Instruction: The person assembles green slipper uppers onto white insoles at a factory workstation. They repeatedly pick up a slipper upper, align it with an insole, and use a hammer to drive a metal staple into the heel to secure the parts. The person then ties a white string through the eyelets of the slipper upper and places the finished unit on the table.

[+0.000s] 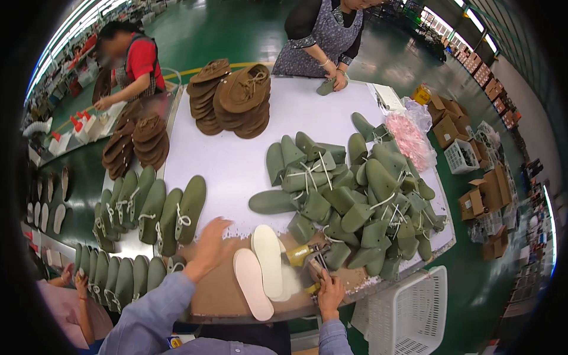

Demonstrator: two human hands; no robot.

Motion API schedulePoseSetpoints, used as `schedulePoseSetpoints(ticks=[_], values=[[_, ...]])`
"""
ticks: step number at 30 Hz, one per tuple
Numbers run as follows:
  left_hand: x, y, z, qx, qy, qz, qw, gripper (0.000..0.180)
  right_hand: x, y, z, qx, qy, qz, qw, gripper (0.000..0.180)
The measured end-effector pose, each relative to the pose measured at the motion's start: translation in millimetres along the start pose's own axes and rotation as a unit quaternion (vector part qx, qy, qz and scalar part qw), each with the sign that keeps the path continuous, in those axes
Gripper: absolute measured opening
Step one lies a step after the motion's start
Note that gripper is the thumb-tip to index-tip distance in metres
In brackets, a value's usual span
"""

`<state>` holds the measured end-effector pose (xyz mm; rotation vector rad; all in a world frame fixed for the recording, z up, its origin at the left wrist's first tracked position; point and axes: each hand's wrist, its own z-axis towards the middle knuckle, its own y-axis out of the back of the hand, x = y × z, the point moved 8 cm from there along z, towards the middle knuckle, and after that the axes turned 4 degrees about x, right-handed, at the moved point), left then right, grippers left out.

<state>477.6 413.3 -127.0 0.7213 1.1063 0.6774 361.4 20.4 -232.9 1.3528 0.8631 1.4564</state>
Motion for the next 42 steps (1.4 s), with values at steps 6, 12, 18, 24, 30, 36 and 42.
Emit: schedulePoseSetpoints(ticks=[6,12,18,24,30,36,42], values=[[-36,-124,201,0.059,-0.038,-0.076,0.995,0.053,-2,3,24,-0.053,-0.094,0.034,0.994,0.027],[-47,-208,299,0.239,-0.184,0.144,0.943,0.048,-3,8,25,-0.029,-0.255,0.220,0.941,0.022],[-35,-179,301,0.265,-0.229,0.088,0.932,0.045,45,44,98,-0.063,-0.211,0.341,0.914,0.017],[-40,-84,276,0.252,-0.122,-0.029,0.960,0.026,98,72,177,-0.059,-0.084,0.390,0.915,0.018],[-88,39,181,0.334,0.044,-0.269,0.902,0.022,185,78,188,0.018,0.041,0.409,0.912,0.043],[-110,90,47,0.283,0.100,-0.409,0.861,0.034,234,11,94,0.258,-0.181,0.706,0.634,0.060],[-57,59,-97,0.155,0.261,-0.306,0.903,0.042,241,-75,-38,0.408,-0.299,0.619,0.600,0.068]])
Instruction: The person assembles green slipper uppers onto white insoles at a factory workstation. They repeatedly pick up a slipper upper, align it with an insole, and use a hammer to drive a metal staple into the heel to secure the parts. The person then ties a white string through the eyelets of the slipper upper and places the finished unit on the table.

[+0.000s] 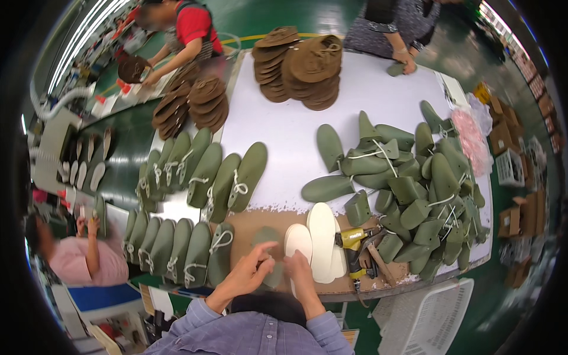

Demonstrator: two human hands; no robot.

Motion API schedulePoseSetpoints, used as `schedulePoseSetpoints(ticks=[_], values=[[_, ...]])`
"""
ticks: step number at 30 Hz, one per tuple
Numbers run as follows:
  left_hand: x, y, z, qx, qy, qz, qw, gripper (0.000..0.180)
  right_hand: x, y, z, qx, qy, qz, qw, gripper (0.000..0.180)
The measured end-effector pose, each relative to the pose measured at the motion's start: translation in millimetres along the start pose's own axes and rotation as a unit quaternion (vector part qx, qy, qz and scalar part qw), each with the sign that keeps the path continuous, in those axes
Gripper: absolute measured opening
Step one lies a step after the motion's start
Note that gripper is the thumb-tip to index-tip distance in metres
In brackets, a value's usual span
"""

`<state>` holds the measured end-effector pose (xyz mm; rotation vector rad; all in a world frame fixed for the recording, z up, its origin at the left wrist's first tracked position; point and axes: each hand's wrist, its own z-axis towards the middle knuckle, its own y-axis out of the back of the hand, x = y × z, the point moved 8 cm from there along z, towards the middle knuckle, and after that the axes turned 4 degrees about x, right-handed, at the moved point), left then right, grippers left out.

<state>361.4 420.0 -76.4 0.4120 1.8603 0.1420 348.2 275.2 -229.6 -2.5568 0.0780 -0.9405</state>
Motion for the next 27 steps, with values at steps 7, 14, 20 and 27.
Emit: schedulePoseSetpoints(ticks=[7,14,20,27], values=[[55,-2,-60,-0.065,-0.018,-0.028,0.997,0.040,-44,-2,-7,0.007,-0.050,-0.123,0.991,0.070],[58,-21,-91,-0.010,-0.023,0.049,0.998,0.039,-41,-35,17,0.048,-0.101,-0.138,0.984,0.092],[59,-88,-97,0.164,-0.060,0.036,0.984,0.033,-65,-19,21,0.129,-0.118,-0.215,0.961,0.087],[73,-68,-100,0.128,-0.006,-0.083,0.988,0.036,-53,53,2,-0.071,0.060,-0.302,0.949,0.038]])
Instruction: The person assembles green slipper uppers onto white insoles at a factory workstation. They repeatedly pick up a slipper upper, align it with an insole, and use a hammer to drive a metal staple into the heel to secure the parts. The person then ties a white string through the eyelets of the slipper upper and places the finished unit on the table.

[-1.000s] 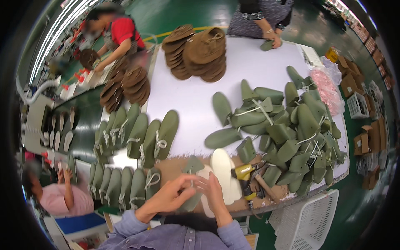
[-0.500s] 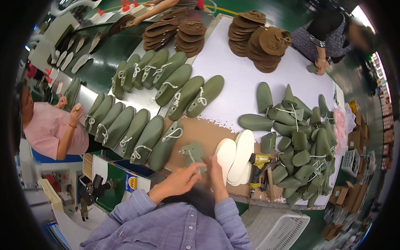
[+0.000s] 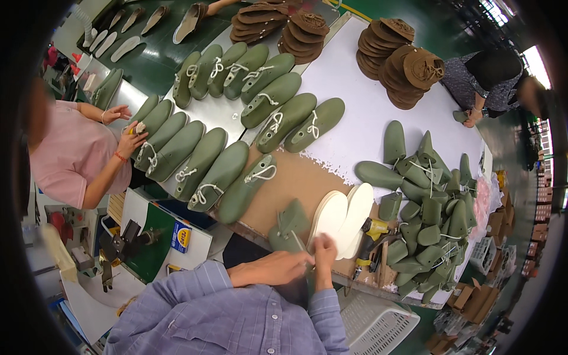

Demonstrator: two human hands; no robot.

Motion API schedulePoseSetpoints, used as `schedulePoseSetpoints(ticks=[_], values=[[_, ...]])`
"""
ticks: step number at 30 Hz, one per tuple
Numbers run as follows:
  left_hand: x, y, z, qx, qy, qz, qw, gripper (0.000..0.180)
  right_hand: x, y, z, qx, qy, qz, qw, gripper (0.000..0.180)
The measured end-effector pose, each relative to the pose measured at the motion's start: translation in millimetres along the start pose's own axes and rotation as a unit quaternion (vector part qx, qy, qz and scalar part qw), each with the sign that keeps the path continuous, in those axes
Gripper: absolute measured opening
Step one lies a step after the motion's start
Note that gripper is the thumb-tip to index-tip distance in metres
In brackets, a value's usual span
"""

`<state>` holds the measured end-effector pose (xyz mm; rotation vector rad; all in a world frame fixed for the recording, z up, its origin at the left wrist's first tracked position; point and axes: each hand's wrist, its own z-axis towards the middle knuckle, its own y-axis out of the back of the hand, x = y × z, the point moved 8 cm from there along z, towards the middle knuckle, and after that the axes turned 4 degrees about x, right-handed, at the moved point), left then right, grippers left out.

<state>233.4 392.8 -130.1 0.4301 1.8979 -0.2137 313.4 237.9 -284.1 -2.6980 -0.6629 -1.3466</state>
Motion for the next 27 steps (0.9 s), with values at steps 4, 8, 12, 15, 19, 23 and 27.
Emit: schedulePoseSetpoints(ticks=[4,8,12,15,19,23,27], values=[[22,-34,8,-0.004,-0.092,0.032,0.995,0.029,137,-30,-28,-0.076,0.319,-0.245,0.912,0.020],[13,-34,10,0.030,-0.057,0.063,0.996,0.022,147,-131,-14,0.165,0.271,-0.559,0.766,0.044],[27,-26,10,-0.024,-0.022,0.049,0.998,0.021,93,-179,13,0.201,0.231,-0.792,0.529,0.059],[34,-11,1,-0.071,0.023,-0.004,0.997,0.023,65,-189,27,0.235,0.189,-0.816,0.492,0.061],[52,-12,5,-0.151,0.021,-0.076,0.985,0.023,63,-177,40,0.284,0.165,-0.791,0.516,0.042],[48,5,-4,-0.165,0.057,-0.132,0.976,0.026,84,-146,52,0.225,0.159,-0.631,0.725,0.028],[39,31,-9,-0.267,0.023,-0.109,0.957,0.027,127,-76,62,0.118,0.192,-0.201,0.953,0.025]])
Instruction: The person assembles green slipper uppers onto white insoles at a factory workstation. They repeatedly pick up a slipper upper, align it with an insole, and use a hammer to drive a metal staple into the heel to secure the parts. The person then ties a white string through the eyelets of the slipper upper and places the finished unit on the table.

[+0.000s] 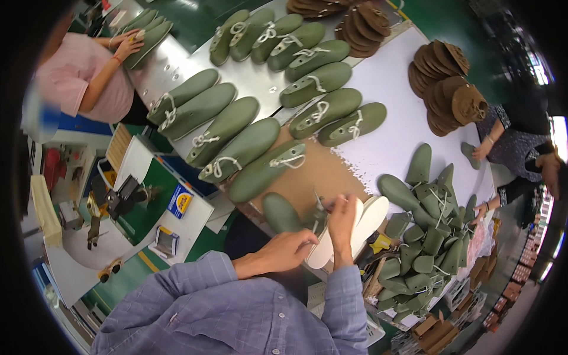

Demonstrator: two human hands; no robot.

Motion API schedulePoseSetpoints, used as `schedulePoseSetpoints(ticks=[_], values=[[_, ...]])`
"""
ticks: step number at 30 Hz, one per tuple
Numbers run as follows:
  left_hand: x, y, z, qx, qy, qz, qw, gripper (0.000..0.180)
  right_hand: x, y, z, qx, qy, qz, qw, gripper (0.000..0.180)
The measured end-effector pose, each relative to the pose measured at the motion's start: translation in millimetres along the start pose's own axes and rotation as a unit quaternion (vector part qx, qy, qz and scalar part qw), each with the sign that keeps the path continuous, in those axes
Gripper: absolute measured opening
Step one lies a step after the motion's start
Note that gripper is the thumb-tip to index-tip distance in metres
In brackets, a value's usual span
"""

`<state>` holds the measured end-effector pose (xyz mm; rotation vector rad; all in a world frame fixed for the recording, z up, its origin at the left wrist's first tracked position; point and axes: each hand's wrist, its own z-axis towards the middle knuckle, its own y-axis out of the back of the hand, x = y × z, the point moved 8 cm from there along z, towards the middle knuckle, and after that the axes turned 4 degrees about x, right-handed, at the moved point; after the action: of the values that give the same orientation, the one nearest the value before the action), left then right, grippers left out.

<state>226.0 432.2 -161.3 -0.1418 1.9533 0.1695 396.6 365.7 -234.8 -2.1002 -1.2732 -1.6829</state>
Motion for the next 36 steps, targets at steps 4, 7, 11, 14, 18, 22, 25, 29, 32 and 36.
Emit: schedulePoseSetpoints(ticks=[4,7,11,14,18,22,25,29,32,36], values=[[-9,25,8,-0.006,0.109,0.020,0.994,0.054,35,55,-47,-0.160,-0.057,0.260,0.951,0.021],[-38,29,18,-0.178,-0.126,0.190,0.957,0.072,81,60,-77,-0.203,-0.013,0.328,0.922,0.024],[-62,0,48,-0.162,-0.279,0.269,0.908,0.079,143,62,-88,-0.192,0.090,0.323,0.922,0.023],[-31,-26,74,-0.108,-0.271,0.308,0.906,0.067,168,69,-90,-0.150,0.087,0.323,0.930,0.022],[9,-19,84,-0.066,-0.158,0.249,0.953,0.050,185,70,-106,-0.087,0.057,0.459,0.882,0.018],[31,21,64,-0.161,-0.141,0.239,0.947,0.048,194,77,-120,-0.024,0.045,0.472,0.880,0.017],[50,27,60,-0.215,-0.134,0.312,0.916,0.050,175,69,-112,-0.021,0.037,0.424,0.905,0.015],[65,25,58,-0.215,-0.132,0.326,0.911,0.050,149,65,-95,-0.033,0.026,0.429,0.902,0.016],[72,25,60,-0.223,-0.148,0.308,0.913,0.047,108,55,-71,-0.065,-0.002,0.133,0.989,0.011],[69,25,61,-0.203,-0.180,0.297,0.916,0.051,27,10,-51,0.041,0.026,-0.190,0.981,0.013]])
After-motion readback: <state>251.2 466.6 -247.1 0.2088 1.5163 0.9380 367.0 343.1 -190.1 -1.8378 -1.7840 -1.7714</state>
